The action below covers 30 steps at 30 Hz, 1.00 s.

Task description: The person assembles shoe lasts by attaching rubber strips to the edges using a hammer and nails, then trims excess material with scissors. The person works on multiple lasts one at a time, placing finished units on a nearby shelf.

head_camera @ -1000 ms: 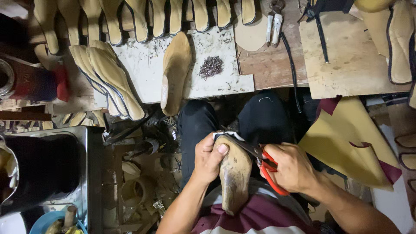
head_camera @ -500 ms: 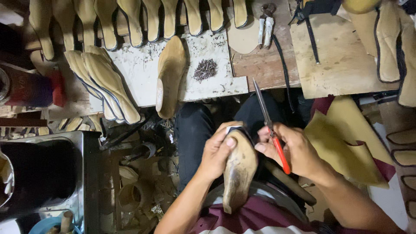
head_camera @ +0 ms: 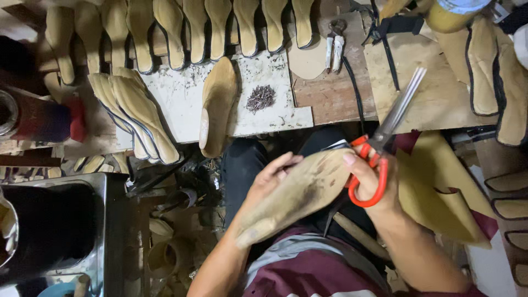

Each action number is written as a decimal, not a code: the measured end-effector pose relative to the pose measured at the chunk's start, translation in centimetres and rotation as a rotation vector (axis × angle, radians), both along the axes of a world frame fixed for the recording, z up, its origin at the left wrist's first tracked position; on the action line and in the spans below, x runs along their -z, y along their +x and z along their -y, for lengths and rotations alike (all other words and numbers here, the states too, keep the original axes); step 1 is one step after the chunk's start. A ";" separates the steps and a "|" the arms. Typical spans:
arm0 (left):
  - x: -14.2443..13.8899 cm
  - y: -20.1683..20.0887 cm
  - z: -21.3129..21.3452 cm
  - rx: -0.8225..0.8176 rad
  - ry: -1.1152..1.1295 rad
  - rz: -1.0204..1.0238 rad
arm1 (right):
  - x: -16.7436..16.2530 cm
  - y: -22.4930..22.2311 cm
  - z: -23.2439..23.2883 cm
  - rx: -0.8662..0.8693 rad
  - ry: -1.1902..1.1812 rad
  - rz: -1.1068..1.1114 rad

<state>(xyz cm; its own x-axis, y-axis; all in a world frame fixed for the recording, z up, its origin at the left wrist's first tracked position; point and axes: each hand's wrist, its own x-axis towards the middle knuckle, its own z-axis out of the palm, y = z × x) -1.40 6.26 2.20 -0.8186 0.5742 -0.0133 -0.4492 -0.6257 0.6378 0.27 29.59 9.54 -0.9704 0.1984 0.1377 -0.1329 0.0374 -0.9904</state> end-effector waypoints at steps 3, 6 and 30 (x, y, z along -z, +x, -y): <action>0.2 2.9 -1.2 -0.128 -0.251 -0.229 | 2.0 0.7 2.5 0.133 -0.205 0.039; 0.0 4.3 -3.9 -0.369 -0.084 -0.081 | 3.3 1.9 4.3 0.064 -0.046 0.097; 0.5 4.0 2.5 -0.476 0.048 0.126 | -1.7 3.0 4.6 -0.442 0.859 0.025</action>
<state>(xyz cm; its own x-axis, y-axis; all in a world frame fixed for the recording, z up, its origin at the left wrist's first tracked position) 2.60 3.78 1.74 -0.9840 0.1389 -0.1116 -0.1777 -0.8076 0.5623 3.32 24.98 11.23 -0.9378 -0.3445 0.0439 -0.2882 0.7016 -0.6516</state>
